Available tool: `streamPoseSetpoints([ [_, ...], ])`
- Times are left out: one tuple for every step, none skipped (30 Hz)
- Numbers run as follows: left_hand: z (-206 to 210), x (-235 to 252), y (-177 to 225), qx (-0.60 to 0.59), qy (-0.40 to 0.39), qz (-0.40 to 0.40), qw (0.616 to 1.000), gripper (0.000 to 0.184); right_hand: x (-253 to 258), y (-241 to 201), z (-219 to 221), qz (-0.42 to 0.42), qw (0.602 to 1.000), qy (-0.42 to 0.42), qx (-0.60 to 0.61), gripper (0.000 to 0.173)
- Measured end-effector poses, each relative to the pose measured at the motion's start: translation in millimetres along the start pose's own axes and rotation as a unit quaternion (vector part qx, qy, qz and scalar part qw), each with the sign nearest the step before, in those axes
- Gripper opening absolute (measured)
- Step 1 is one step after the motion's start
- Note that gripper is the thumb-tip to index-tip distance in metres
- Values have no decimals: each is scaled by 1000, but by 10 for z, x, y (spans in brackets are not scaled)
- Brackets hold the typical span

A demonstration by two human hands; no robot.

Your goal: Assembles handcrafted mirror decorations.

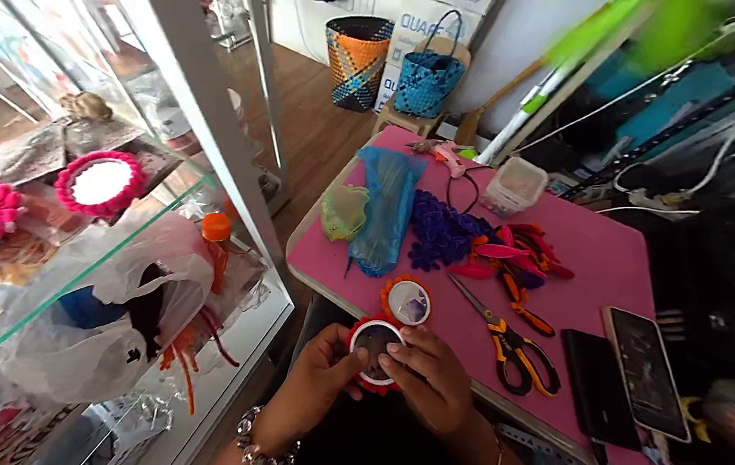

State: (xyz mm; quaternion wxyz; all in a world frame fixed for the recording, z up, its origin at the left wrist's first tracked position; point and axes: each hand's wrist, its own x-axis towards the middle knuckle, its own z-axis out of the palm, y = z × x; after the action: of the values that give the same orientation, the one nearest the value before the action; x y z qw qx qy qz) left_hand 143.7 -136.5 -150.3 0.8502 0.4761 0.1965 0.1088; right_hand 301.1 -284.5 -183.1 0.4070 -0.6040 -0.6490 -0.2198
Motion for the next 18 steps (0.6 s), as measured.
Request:
streamPoseSetpoints([
  [-3,-2,-2,6,1,6,1000,13,-2,-3,5,1,1000,0,-2,18],
  [-10,-3,3,16,4,11,1000,13,-4,-9,8,3,1000,-1,-4,18],
  [-24,0,12,28,6,15,999,13,-8,-13,8,4,1000,-3,-5,17],
  [-45,6,21,43,12,22,999,12,-15,-15,1,5,1000,-7,-7,18],
  [-69,11,33,60,21,27,998,12,-26,-7,-16,5,1000,-13,-11,19],
  [-101,15,48,78,32,31,996,11,-44,11,-37,5,1000,-16,-17,21],
  [-135,13,70,92,45,33,994,12,-63,34,-60,8,1000,-17,-24,21],
  [-170,5,95,104,59,32,992,13,-85,58,-79,15,999,-16,-30,20],
  [-202,-5,120,114,75,31,990,14,-111,83,-96,31,999,-10,-36,19],
  [-230,-11,144,124,88,30,988,16,-128,108,-118,55,998,-2,-44,16],
  [-251,-12,173,131,97,26,986,17,-137,134,-146,86,995,6,-52,15],
  [-265,-13,200,139,101,22,985,18,-133,157,-182,122,991,11,-59,14],
  [-270,-17,222,147,99,15,984,19,-119,172,-224,165,985,8,-58,16],
  [-267,-30,241,157,94,8,983,19,-93,182,-262,209,977,-4,-50,21],
  [-261,-43,249,167,87,4,982,20,-56,194,-286,250,967,-21,-37,29],
  [-253,-57,251,175,79,0,981,21,-30,220,-291,286,957,-41,-21,38],
  [-239,-69,244,180,69,-2,981,22,-29,253,-278,316,947,-59,-3,46],
  [-220,-75,228,180,59,-3,982,23,-40,283,-262,338,938,-71,12,52],
])
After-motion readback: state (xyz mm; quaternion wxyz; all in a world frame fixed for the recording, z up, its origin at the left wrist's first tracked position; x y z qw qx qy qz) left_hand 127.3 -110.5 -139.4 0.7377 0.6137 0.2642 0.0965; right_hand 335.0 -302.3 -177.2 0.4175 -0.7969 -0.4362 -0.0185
